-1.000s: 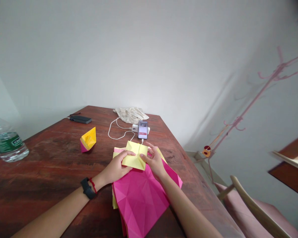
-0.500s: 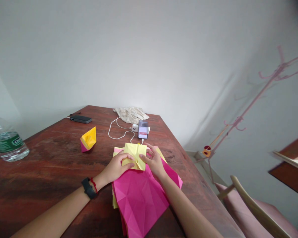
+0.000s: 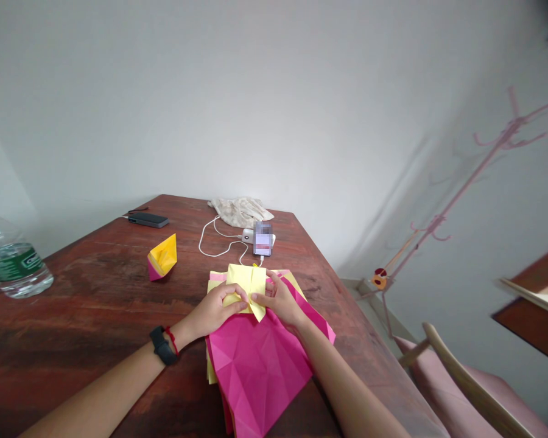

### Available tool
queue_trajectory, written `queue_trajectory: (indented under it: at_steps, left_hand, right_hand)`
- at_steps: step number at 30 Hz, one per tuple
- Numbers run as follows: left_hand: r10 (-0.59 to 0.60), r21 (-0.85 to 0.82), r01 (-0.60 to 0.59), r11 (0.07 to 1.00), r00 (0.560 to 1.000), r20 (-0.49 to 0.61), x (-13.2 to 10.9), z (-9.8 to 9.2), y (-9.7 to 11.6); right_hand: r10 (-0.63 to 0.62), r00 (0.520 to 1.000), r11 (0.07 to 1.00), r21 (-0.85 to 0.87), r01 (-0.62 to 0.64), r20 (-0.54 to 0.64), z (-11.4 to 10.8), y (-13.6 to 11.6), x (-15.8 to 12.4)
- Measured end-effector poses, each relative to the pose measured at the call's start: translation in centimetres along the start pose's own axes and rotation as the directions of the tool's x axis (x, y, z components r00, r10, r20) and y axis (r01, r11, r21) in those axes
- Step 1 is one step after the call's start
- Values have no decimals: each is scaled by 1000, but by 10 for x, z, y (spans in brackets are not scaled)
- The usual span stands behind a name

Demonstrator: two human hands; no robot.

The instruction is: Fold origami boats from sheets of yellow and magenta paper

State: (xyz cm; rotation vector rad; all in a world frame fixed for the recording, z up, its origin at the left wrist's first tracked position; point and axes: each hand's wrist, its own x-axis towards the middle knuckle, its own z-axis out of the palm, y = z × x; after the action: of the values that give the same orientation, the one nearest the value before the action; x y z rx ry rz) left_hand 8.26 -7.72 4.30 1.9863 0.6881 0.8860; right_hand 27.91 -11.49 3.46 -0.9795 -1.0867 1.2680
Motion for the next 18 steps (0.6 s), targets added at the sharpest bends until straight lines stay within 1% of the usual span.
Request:
queue_trajectory:
  at_steps: [5,8,12,15,18]
  left_hand:
    - [-9,-20,10,1000,999,49,-2,0,5]
    - [-27,-14,28,1000,998,48,-3,0,6]
    - [-15,30,15,999,1000,0,-3,1,4]
    - [-3,29,3,1000,1000,-23,-2,1,2]
    - [5,20,-5,1000,1000,-23,-2,2,-1]
  right_hand:
    - [-55,998,998,-20,54,-43,1,-1,1]
    - [-91,994,996,-29,89,-54,1,-1,2]
    - [-123,992,990,-66,123,8,1,2,2]
    - [-96,993,988,-117,104,70,0,3,0]
    - [-56,996,980,-188,67,65,0,3,-1]
